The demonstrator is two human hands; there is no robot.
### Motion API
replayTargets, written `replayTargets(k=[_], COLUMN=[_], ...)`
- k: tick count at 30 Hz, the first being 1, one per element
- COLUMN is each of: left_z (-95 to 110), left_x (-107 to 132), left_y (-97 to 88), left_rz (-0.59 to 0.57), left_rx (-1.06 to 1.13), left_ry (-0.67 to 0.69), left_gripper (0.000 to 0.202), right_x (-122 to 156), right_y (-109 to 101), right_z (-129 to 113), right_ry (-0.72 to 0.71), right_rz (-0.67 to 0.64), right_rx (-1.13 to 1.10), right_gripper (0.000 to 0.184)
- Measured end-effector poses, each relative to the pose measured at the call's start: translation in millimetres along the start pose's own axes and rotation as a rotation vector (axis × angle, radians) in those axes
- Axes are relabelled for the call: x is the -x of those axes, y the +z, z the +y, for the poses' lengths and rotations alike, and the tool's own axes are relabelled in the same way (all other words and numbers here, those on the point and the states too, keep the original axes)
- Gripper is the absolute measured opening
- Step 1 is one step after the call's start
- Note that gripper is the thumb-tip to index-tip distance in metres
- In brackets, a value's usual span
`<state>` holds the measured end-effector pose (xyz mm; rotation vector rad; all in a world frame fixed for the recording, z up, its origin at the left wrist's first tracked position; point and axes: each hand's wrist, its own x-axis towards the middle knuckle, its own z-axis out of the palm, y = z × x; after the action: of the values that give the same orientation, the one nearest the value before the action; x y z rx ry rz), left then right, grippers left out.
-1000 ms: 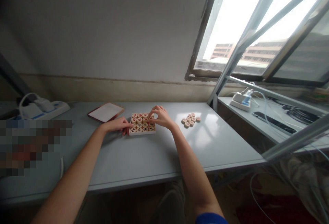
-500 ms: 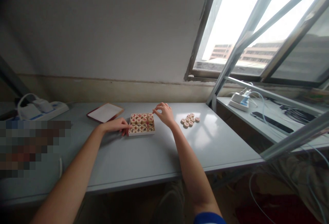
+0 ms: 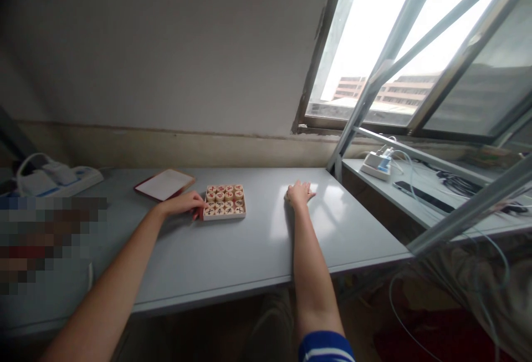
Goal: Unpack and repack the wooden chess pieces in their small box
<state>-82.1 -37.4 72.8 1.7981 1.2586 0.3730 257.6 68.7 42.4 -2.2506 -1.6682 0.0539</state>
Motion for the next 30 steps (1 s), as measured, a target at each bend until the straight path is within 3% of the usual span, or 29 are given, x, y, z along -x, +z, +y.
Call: replayTargets(k=[4,8,15,20,23,27,30], left_z=[-2.5,-5.7,-4.6,-4.0,-2.8,-2.4,-5.7], left_x=[-7.0,-11.7,-10.8,-10.7,-9.8,-8.9,-10.9], left_y=[4.7,7.7,7.0,7.1,7.3,7.0,6.2], left_rz=[0.147,0.171,0.164,0.157,0.161,0.166,0.156], left_rx=[-0.039,-0.065,-0.063,-0.056,-0.054,-0.060,-0.049], left_ry=[-0.021,-0.042,-0.043,-0.040,-0.043,-0.051,-0.030], left_gripper=[0.041,0.042,0.043,0.045,0.046,0.043,0.042], right_x=[2.9,9.7,20.4,27.9,33.6,52.8,77.1], right_y=[13.3,22.4,16.6,7.0,-0.4,-11.0,-12.6], right_z=[-23.3,-46.8,-52.8,-54.3,-63.1,-85.9,-104.1], right_ry=[-0.268,-0.458,-0.539,-0.570,-0.644,-0.921,-1.094], right_rz=[-0.028,-0.054,-0.026,0.062,0.096,-0.098,-0.189], right_rx=[-0.079,-0.149,-0.195,-0.182,-0.287,-0.544,-0.561], right_gripper=[0.035,0.035,0.030,0.019,0.018,0.024,0.024])
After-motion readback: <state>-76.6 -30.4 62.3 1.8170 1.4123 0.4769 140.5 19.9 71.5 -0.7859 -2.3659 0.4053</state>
